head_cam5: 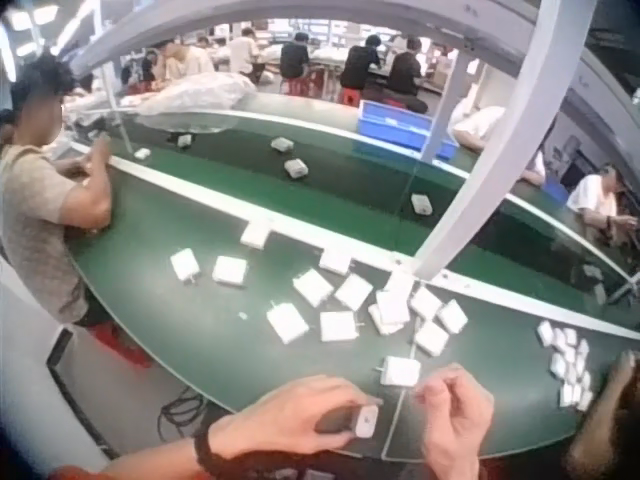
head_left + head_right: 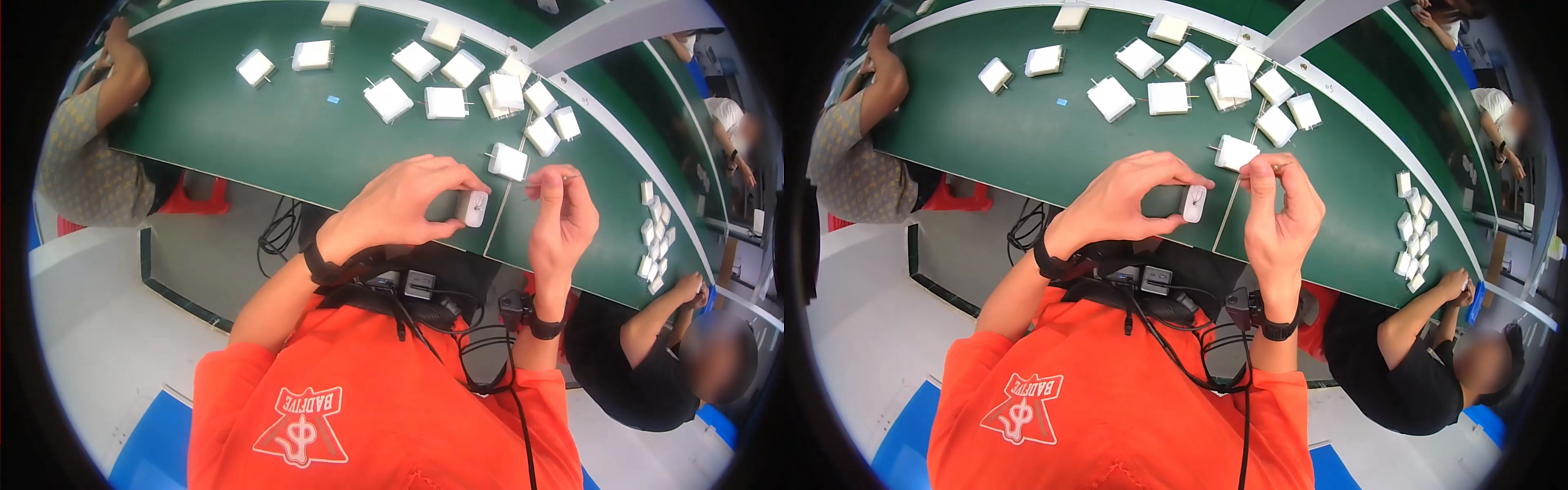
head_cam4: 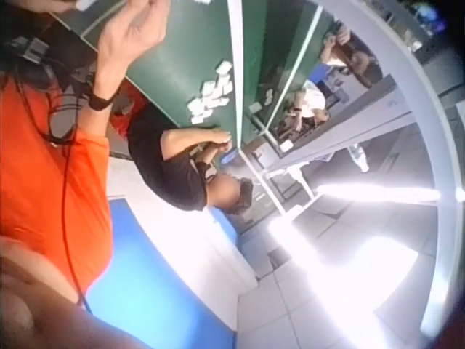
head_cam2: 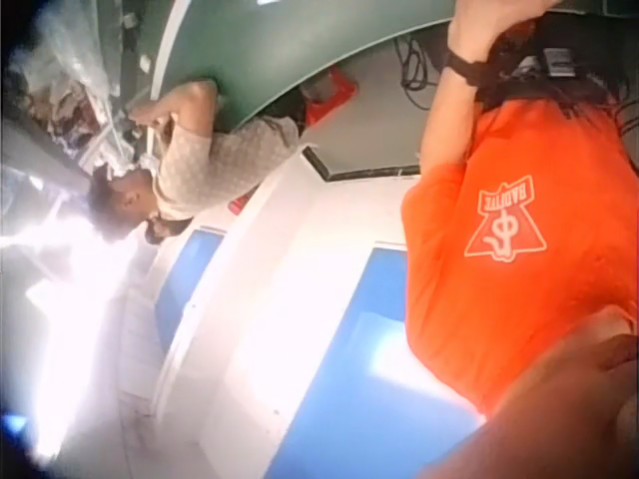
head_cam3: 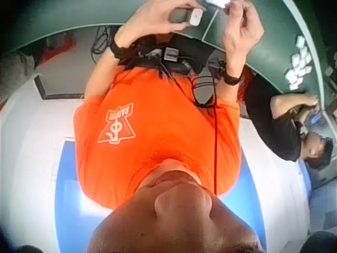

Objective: Assembling small white electronic power adapters or chargers on a production line table.

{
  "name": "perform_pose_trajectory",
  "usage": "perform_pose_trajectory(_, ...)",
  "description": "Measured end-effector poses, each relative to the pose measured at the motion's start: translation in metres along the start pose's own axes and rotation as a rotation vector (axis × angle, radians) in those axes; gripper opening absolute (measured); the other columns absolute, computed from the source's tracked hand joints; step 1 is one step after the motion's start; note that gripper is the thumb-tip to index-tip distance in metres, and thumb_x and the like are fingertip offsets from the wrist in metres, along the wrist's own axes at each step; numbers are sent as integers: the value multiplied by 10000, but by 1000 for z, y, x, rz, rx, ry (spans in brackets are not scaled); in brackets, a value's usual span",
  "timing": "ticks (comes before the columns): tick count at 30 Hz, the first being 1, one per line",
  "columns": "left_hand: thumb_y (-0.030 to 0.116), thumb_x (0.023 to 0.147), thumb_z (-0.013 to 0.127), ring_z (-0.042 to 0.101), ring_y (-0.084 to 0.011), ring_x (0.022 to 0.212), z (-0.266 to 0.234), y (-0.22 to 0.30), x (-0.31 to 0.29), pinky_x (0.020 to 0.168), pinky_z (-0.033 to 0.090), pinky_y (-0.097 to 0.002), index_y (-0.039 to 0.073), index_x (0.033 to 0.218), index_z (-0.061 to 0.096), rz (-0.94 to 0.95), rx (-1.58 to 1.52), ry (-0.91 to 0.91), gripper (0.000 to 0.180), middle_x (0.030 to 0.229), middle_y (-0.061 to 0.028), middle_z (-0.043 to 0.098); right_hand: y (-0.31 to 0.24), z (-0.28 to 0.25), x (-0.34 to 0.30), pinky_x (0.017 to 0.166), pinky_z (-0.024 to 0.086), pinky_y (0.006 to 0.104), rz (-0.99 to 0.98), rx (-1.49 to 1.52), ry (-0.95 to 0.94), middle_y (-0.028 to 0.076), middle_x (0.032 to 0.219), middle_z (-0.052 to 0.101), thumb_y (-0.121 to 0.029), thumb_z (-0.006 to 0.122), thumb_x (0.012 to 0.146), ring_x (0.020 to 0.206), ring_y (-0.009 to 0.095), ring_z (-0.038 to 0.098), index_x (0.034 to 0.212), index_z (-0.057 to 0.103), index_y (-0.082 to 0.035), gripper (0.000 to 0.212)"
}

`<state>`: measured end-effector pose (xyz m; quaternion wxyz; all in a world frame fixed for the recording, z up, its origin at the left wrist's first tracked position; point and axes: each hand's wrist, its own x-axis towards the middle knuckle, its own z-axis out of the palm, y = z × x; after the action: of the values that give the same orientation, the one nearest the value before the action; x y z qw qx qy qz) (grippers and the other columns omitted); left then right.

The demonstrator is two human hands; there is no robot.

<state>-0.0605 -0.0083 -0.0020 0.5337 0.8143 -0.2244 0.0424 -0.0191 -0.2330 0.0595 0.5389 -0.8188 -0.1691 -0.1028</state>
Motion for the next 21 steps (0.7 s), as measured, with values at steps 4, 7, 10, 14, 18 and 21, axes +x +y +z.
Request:
perform_pose_trajectory(4, 87, 796, 896, 732, -285, 1134, -1, 0, -1, 999, 570, -411, 125, 1301, 788, -8, -1, 5, 518, 1213, -44, 784, 5, -5, -2, 716, 525, 299, -178, 34, -213, 97, 896, 706, -109, 589, 1170, 744, 165, 644, 995, 629, 34, 230)
perform_pose_trajectory(7, 93, 793, 898, 736, -293, 1119, -2, 0, -1, 997, 571, -414, 100, 1274, 780, -17, 2, 5, 495, 1205, -55, 783, -11, -4, -12, 702, 518, 313, 77, -12, -330, 96, 906, 709, -74, 659, 1121, 739, 172, 627, 1039, 659, 11, 118)
perform_pose_trajectory(10, 101, 795, 903, 740, -304, 1100, -1, 0, -1, 999, 570, -415, 75, 1221, 772, -32, -23, 11, 446, 1198, -68, 781, -8, 2, -13, 670, 500, 325, 86, -64, -359, 79, 908, 721, -43, 763, 1017, 698, 177, 585, 1063, 682, -13, 98)
perform_pose_trajectory(14, 107, 794, 916, 747, -326, 1107, 0, 2, -1, 979, 576, -429, 66, 1257, 726, -14, -21, 48, 502, 1168, -76, 795, -8, 7, -12, 644, 467, 330, 10, -194, -386, 69, 899, 717, -60, 798, 956, 654, 175, 516, 1074, 677, -25, 173)
perform_pose_trajectory(18, 90, 786, 924, 755, -338, 1113, 0, 1, -2, 960, 581, -441, 70, 1310, 684, 7, -15, 64, 576, 1150, -81, 807, -14, 13, -9, 609, 405, 325, 165, -160, -347, 47, 768, 612, -62, 795, 952, 603, 142, 398, 1066, 660, -24, 180)
perform_pose_trajectory(21, 69, 784, 920, 758, -337, 1100, -1, 2, -1, 964, 581, -440, 70, 1296, 687, 4, -17, 46, 563, 1149, -84, 807, -7, 12, -9, 586, 341, 319, 183, -175, -354, 9, 679, 446, -64, 794, 958, 609, 113, 318, 1065, 649, -15, 187)
